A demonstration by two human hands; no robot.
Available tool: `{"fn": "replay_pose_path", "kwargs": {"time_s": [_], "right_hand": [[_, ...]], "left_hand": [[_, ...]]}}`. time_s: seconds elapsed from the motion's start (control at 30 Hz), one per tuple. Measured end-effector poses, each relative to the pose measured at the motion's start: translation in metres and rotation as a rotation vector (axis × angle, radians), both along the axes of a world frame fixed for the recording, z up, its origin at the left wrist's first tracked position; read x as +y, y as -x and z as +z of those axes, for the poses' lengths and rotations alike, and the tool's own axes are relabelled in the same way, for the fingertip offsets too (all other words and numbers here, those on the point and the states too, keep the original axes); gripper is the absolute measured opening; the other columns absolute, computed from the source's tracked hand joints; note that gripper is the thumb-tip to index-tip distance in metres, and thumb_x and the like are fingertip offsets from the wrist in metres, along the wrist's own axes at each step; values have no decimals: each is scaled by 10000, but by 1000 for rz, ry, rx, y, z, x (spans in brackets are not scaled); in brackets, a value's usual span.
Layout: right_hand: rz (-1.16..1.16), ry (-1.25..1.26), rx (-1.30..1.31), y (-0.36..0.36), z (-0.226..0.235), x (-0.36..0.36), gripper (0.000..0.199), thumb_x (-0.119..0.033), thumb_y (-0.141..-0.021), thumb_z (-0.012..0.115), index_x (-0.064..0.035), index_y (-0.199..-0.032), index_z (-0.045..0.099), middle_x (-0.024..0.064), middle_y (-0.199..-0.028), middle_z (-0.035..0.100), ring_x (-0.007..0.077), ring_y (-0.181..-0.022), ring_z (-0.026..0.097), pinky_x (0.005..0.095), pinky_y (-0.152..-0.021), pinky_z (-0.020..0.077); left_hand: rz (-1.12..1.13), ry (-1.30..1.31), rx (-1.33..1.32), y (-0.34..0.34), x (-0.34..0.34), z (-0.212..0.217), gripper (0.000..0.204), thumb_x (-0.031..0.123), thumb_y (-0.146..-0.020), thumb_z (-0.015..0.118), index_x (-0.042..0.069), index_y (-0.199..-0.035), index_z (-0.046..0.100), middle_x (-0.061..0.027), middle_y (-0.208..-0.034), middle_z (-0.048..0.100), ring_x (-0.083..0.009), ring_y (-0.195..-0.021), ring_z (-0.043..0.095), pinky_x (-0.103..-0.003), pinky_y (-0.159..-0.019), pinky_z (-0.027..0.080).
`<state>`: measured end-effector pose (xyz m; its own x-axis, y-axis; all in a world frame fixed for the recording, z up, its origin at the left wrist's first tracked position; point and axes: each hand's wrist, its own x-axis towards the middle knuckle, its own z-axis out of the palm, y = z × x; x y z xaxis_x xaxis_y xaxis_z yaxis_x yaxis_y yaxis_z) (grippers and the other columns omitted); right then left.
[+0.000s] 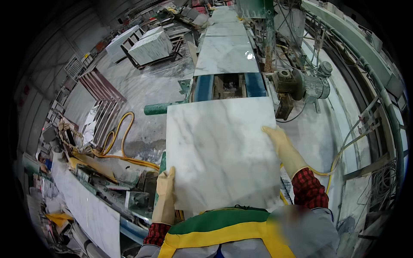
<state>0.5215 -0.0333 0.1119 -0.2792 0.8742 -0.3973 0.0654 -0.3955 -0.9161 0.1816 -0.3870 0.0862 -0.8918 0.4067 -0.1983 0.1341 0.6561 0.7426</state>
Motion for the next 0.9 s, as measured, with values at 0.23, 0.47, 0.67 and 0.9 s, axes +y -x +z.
{"fn": "replay_pose_path", "kwargs": {"time_s": [0.23,0.47,0.67,0.9], "right_hand": [[-101,105,-131,24,-43,76,649,-323,-966,880,16,-1472,656,144,-1325,763,284,-1150,729,463,-988,595],[-61,7,-273,54,-113,164,615,-386,-993,864,-10,-1458,718,114,-1374,762,263,-1231,709,430,-1082,552],[-37,-268,-151,45,-178,191,579,-386,-1026,834,-7,-1452,730,96,-1402,762,205,-1291,695,380,-1106,548],[28,202,35,53,-84,108,548,-414,-1076,748,15,-1416,731,84,-1285,785,189,-1158,729,375,-1030,580]], "left_hand": [[-85,33,-286,47,97,-25,675,577,-1017,736,22,-1402,733,-199,-1251,796,-328,-1052,774,-416,-895,594],[-244,99,-234,117,195,-38,750,570,-1048,692,53,-1583,591,-218,-1374,753,-372,-1187,739,-437,-1018,580],[-528,187,-46,175,218,-108,768,596,-1065,658,75,-1619,556,-257,-1535,657,-417,-1342,671,-470,-1171,513],[-327,269,-227,169,276,-49,756,615,-1066,634,107,-1620,560,-219,-1531,676,-412,-1394,656,-480,-1174,515]]}}
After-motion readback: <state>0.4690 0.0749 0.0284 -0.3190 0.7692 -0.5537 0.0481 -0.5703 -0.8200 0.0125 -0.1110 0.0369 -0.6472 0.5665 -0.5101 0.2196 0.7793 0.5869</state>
